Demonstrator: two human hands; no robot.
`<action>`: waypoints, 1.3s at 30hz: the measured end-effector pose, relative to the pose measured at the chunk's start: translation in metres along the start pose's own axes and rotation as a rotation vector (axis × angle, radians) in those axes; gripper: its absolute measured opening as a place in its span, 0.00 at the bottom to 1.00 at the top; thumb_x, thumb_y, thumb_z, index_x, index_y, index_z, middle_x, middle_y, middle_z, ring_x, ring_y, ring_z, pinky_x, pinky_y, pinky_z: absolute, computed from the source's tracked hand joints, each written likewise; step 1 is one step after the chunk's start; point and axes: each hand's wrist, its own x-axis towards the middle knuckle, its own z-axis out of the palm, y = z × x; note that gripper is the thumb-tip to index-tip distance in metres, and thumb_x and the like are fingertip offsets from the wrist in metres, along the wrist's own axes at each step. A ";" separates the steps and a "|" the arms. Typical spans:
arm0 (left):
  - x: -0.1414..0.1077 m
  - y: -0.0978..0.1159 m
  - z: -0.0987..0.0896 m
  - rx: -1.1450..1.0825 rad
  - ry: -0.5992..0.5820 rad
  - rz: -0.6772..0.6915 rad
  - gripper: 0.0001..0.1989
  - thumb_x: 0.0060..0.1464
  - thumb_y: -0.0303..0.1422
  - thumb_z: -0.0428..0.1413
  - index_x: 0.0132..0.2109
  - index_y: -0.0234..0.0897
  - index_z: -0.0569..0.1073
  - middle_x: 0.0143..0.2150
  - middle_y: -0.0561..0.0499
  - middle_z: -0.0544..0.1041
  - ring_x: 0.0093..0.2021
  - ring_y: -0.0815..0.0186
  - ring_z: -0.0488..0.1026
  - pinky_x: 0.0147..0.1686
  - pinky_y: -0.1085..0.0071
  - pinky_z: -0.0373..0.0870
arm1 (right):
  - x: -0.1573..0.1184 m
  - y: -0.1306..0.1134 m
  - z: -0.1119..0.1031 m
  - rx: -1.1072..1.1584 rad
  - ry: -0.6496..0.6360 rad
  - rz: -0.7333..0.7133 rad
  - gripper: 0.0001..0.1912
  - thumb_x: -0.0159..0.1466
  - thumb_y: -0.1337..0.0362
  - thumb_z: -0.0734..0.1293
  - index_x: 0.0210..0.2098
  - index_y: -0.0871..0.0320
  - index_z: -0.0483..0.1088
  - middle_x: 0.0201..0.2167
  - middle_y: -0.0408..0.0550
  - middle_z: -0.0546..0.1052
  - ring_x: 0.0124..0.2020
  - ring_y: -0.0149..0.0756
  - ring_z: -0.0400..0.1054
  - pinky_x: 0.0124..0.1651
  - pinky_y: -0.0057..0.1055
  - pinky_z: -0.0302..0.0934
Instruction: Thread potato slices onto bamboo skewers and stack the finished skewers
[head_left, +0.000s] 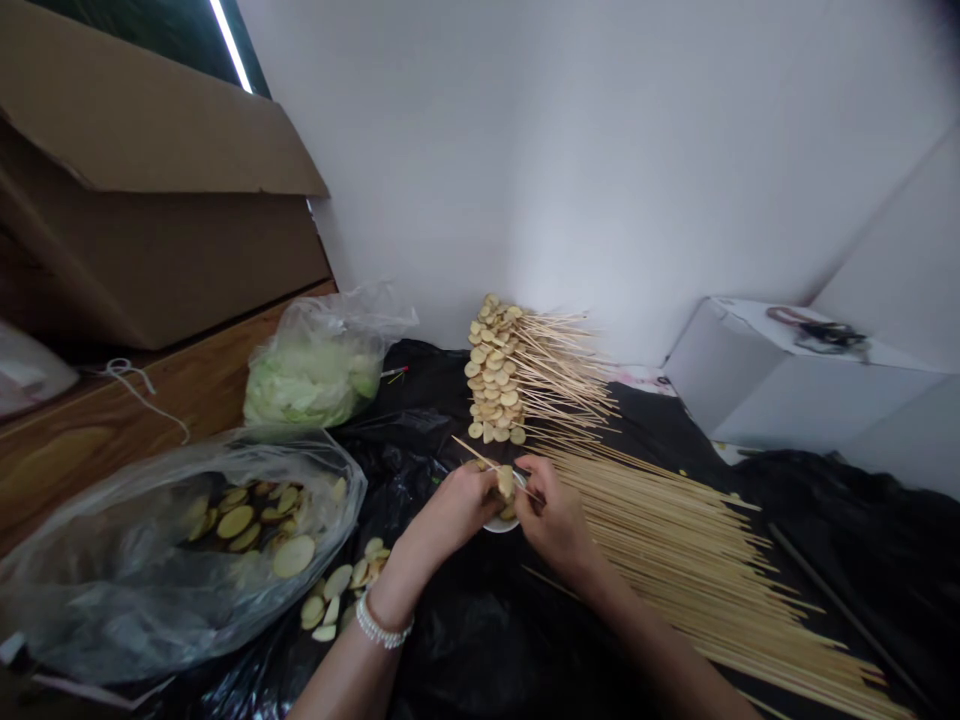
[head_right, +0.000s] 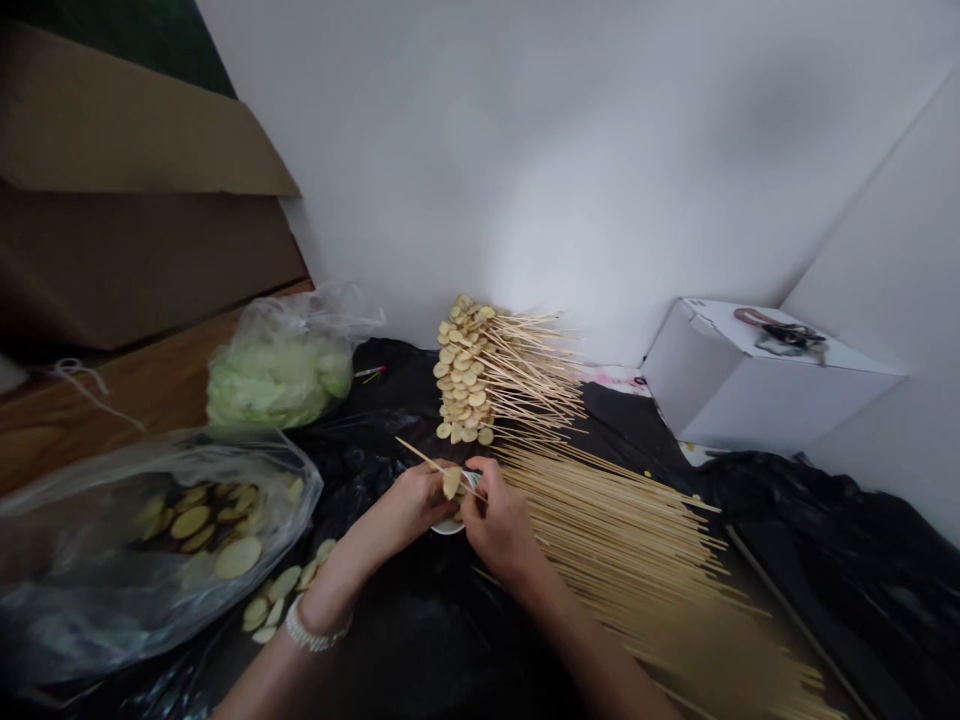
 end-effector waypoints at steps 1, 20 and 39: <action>0.000 -0.002 0.001 0.003 0.008 -0.005 0.01 0.46 0.28 0.59 0.29 0.39 0.74 0.31 0.47 0.73 0.37 0.60 0.71 0.41 0.69 0.66 | 0.000 0.001 0.000 0.003 0.000 0.002 0.16 0.58 0.68 0.60 0.46 0.58 0.63 0.18 0.35 0.65 0.19 0.28 0.60 0.25 0.25 0.51; 0.001 0.010 -0.009 -0.456 0.335 -0.157 0.09 0.50 0.37 0.60 0.35 0.35 0.78 0.46 0.43 0.77 0.45 0.59 0.72 0.47 0.66 0.66 | 0.009 0.003 -0.010 0.133 0.018 0.174 0.12 0.58 0.64 0.62 0.42 0.57 0.66 0.19 0.36 0.66 0.20 0.28 0.58 0.25 0.25 0.52; 0.010 -0.020 -0.007 -1.219 0.390 -0.708 0.08 0.51 0.34 0.53 0.31 0.32 0.69 0.23 0.51 0.72 0.15 0.76 0.62 0.11 0.82 0.55 | 0.001 -0.021 -0.004 0.324 -0.375 0.201 0.12 0.58 0.64 0.63 0.42 0.57 0.68 0.17 0.34 0.63 0.19 0.25 0.55 0.22 0.23 0.47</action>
